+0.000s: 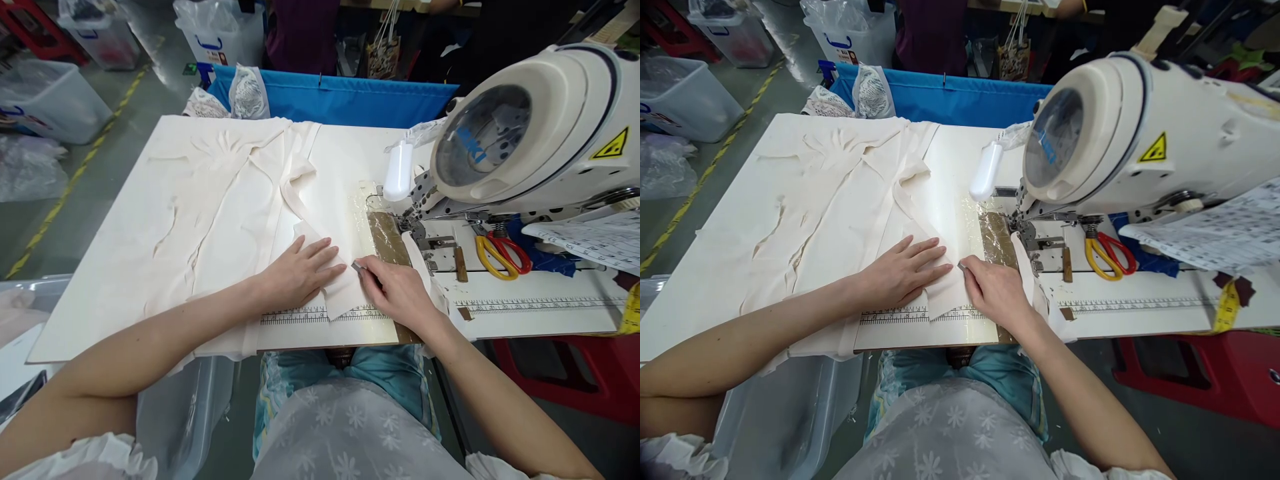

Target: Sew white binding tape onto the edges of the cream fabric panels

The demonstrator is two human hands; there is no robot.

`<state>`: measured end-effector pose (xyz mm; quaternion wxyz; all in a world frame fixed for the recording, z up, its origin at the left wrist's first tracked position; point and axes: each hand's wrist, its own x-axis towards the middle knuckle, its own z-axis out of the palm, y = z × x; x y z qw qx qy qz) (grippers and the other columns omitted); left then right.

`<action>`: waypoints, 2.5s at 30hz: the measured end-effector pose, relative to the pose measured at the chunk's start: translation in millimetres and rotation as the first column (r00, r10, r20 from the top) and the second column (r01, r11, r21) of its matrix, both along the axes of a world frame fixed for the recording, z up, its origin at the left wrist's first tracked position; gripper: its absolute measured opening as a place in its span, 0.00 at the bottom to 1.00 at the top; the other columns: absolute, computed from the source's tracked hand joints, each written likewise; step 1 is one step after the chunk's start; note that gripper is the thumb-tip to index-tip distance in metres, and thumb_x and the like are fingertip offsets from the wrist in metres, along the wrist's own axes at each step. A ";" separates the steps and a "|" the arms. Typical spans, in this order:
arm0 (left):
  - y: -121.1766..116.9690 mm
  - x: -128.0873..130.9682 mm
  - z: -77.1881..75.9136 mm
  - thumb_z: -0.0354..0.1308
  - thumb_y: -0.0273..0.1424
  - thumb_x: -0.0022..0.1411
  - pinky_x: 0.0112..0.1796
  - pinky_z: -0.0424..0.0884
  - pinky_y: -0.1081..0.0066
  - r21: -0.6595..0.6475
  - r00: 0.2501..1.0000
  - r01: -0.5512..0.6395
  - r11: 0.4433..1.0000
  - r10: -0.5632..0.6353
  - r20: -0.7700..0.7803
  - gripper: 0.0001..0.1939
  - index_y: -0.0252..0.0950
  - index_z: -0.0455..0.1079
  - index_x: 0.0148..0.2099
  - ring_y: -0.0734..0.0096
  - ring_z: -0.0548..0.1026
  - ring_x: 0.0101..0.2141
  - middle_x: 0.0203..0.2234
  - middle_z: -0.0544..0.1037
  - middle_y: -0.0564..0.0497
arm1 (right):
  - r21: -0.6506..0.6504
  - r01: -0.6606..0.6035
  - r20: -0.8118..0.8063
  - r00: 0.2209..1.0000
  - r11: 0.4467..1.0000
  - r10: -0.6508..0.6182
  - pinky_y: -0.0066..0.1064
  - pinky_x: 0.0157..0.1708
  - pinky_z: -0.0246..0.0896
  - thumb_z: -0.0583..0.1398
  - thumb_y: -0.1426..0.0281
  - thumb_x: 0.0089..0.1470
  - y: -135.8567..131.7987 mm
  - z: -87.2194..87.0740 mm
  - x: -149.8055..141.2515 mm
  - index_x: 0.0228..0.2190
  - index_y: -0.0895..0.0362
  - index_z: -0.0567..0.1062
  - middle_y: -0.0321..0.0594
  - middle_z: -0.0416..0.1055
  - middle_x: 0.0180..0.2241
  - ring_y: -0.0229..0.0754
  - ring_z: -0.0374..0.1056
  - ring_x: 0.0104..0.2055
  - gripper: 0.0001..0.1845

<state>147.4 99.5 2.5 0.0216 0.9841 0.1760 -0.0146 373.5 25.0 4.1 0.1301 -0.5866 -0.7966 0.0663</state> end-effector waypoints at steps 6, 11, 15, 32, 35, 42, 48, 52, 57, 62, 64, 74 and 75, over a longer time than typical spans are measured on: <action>-1.2 1.3 3.0 0.48 0.33 0.70 0.58 0.59 0.41 -0.041 1.000 -0.011 0.999 0.010 -0.025 0.25 0.38 0.57 0.67 0.44 0.54 0.66 0.65 0.60 0.37 | -0.159 -0.013 0.099 0.995 0.987 0.029 0.29 0.23 0.48 0.47 0.68 0.64 -13.6 16.5 16.3 0.40 0.58 0.74 0.38 0.74 0.23 0.42 0.69 0.23 0.17; 11.8 -5.1 0.3 0.48 0.31 0.69 0.59 0.57 0.41 -0.053 0.995 -0.098 0.994 0.099 0.028 0.24 0.36 0.59 0.66 0.46 0.54 0.67 0.66 0.60 0.40 | -0.221 0.050 0.211 0.977 0.974 -0.002 0.30 0.24 0.46 0.47 0.68 0.65 3.2 21.2 6.1 0.43 0.58 0.72 0.42 0.77 0.27 0.44 0.70 0.26 0.16; 20.9 -7.6 -1.2 0.42 0.32 0.72 0.63 0.54 0.47 -0.046 0.964 -0.213 0.976 0.218 0.150 0.22 0.33 0.62 0.64 0.55 0.57 0.66 0.65 0.62 0.42 | -0.186 0.056 0.236 0.972 0.981 -0.011 0.32 0.24 0.44 0.47 0.70 0.65 33.9 20.1 -16.7 0.44 0.60 0.71 0.46 0.78 0.32 0.46 0.71 0.28 0.16; 13.6 -1.4 -6.6 0.42 0.34 0.72 0.60 0.59 0.53 0.039 0.978 -0.163 0.986 0.157 0.139 0.22 0.33 0.64 0.62 0.53 0.61 0.63 0.62 0.66 0.40 | -0.130 0.078 0.086 0.994 0.988 -0.067 0.32 0.28 0.52 0.47 0.68 0.65 50.4 5.8 -25.0 0.46 0.57 0.71 0.40 0.78 0.30 0.46 0.73 0.31 0.15; 12.9 -1.0 -5.7 0.42 0.33 0.72 0.59 0.60 0.52 0.040 0.979 -0.162 0.986 0.156 0.128 0.22 0.32 0.64 0.62 0.52 0.62 0.63 0.62 0.66 0.39 | -0.129 0.065 0.101 0.993 0.989 -0.052 0.32 0.27 0.49 0.47 0.68 0.65 50.1 8.1 -25.1 0.44 0.56 0.72 0.41 0.78 0.29 0.45 0.71 0.28 0.15; 13.3 -2.3 -5.5 0.44 0.33 0.71 0.59 0.60 0.51 0.017 0.981 -0.169 0.985 0.166 0.096 0.22 0.34 0.63 0.63 0.53 0.60 0.65 0.63 0.65 0.40 | -0.178 0.034 0.144 0.990 0.983 -0.008 0.31 0.25 0.45 0.49 0.69 0.62 32.4 21.0 -5.3 0.36 0.56 0.72 0.39 0.74 0.24 0.44 0.68 0.25 0.12; 19.9 -5.7 -5.3 0.45 0.30 0.70 0.62 0.54 0.48 0.029 0.975 -0.194 0.981 0.189 0.120 0.22 0.33 0.62 0.63 0.54 0.58 0.65 0.64 0.63 0.41 | -0.196 0.062 0.162 0.986 0.979 -0.030 0.31 0.25 0.45 0.48 0.69 0.64 36.9 21.6 -9.7 0.41 0.57 0.72 0.40 0.76 0.27 0.44 0.69 0.27 0.14; 18.7 -2.3 -6.5 0.43 0.30 0.71 0.65 0.51 0.52 0.039 0.968 -0.195 0.980 0.186 0.170 0.21 0.31 0.64 0.62 0.58 0.60 0.64 0.62 0.67 0.42 | -0.160 0.059 0.135 0.990 0.985 -0.038 0.31 0.25 0.45 0.49 0.70 0.64 51.0 16.5 -24.5 0.42 0.56 0.72 0.40 0.77 0.29 0.44 0.70 0.27 0.13; 13.6 -1.0 -8.6 0.43 0.32 0.72 0.65 0.52 0.52 0.040 0.974 -0.179 0.983 0.171 0.148 0.22 0.32 0.64 0.62 0.58 0.62 0.64 0.62 0.68 0.43 | -0.141 0.052 0.074 0.996 0.989 -0.042 0.30 0.26 0.49 0.49 0.70 0.64 55.9 12.9 -26.5 0.43 0.56 0.72 0.39 0.78 0.29 0.44 0.72 0.29 0.13; 14.2 -2.3 -7.7 0.42 0.31 0.72 0.64 0.53 0.52 0.028 0.976 -0.176 0.984 0.170 0.139 0.22 0.31 0.64 0.63 0.57 0.62 0.64 0.62 0.67 0.42 | -0.123 0.064 0.034 0.998 0.990 -0.061 0.30 0.26 0.51 0.48 0.69 0.65 55.4 9.4 -24.5 0.45 0.56 0.72 0.39 0.78 0.29 0.45 0.72 0.29 0.15; 14.6 -2.0 -7.8 0.42 0.31 0.72 0.64 0.53 0.52 0.029 0.975 -0.176 0.984 0.171 0.140 0.22 0.32 0.64 0.63 0.58 0.62 0.64 0.62 0.67 0.42 | -0.119 0.062 0.029 0.998 0.991 -0.059 0.30 0.26 0.51 0.48 0.69 0.64 56.7 7.9 -25.9 0.45 0.56 0.72 0.39 0.78 0.29 0.44 0.72 0.29 0.15; 14.4 -0.5 -6.9 0.43 0.30 0.71 0.63 0.55 0.51 0.034 0.978 -0.178 0.983 0.173 0.120 0.21 0.30 0.64 0.62 0.56 0.62 0.64 0.62 0.67 0.40 | -0.123 0.047 0.100 0.994 0.991 -0.034 0.31 0.24 0.45 0.49 0.69 0.63 49.3 10.4 -21.0 0.40 0.56 0.74 0.40 0.78 0.27 0.44 0.70 0.26 0.14; 14.7 -0.8 -6.4 0.43 0.30 0.71 0.63 0.55 0.51 0.031 0.977 -0.179 0.983 0.174 0.119 0.21 0.31 0.64 0.62 0.56 0.62 0.64 0.62 0.67 0.41 | -0.131 0.040 0.114 0.993 0.991 -0.025 0.31 0.24 0.43 0.49 0.69 0.62 45.6 12.5 -17.2 0.39 0.56 0.74 0.40 0.77 0.26 0.44 0.69 0.25 0.14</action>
